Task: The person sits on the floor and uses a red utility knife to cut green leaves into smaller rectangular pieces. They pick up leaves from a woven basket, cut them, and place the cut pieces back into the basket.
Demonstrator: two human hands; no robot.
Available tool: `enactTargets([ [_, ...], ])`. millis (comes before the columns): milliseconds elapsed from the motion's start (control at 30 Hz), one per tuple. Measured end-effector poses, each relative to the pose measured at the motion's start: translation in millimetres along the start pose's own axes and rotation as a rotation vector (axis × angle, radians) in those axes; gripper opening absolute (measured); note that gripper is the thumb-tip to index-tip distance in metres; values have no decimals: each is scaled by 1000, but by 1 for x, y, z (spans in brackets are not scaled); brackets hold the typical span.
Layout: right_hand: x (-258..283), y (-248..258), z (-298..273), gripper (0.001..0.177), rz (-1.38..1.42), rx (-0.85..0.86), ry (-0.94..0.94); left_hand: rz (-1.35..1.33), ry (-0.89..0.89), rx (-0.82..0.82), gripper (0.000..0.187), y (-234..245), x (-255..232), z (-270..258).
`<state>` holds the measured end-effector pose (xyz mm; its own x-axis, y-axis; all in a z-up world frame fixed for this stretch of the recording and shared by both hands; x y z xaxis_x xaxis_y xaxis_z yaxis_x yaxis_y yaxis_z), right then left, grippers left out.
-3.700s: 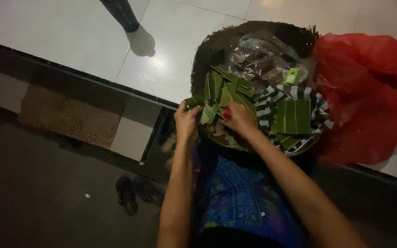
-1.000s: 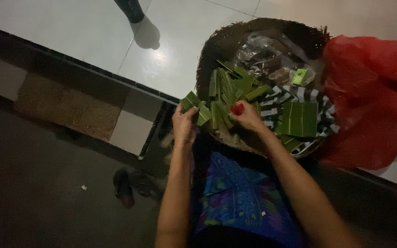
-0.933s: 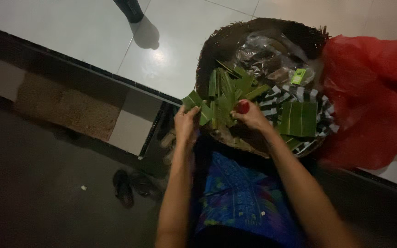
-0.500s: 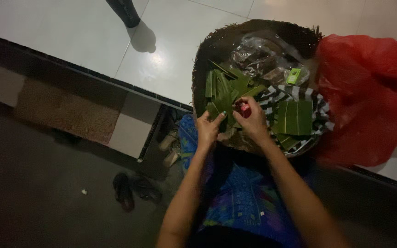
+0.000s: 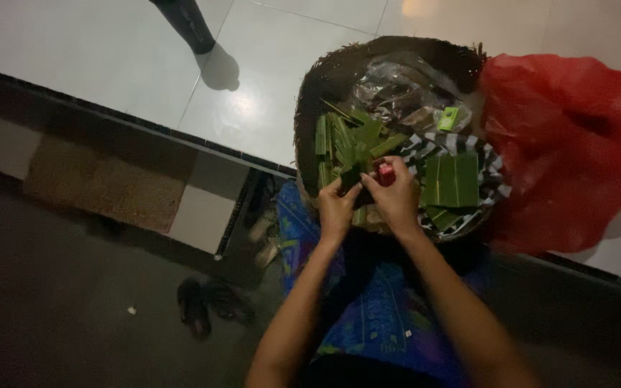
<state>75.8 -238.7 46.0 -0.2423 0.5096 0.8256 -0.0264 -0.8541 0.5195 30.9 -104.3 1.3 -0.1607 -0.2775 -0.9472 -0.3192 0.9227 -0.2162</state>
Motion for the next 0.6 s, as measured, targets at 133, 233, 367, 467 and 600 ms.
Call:
enactTargets([
  [133,-29,9,12,46,158,97,-19,163,27,-12,19,3,-2,-6],
  [233,-44,17,12,41,292,174,-156,214,36,31,20,2,9,-6],
  [367,-49,44,5,38,234,199,-326,176,83,60,25,4,42,5],
  [467,-50,54,5,33,332,229,-332,294,83,42,31,11,62,22],
  [600,-63,50,-3,34,655,196,-448,-13,226,165,37,-1,72,21],
])
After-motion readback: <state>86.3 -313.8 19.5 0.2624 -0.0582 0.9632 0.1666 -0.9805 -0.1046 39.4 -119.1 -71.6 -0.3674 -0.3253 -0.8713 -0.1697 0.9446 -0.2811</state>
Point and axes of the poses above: each hand's wrist, its own z-axis towards the middle knuckle, its own y-axis out of the back of the hand, x = y × z, the point moved 4 cm from there along z, towards the middle knuckle, and after that the axes turned 12 degrees about y, right-handed, at the moved point
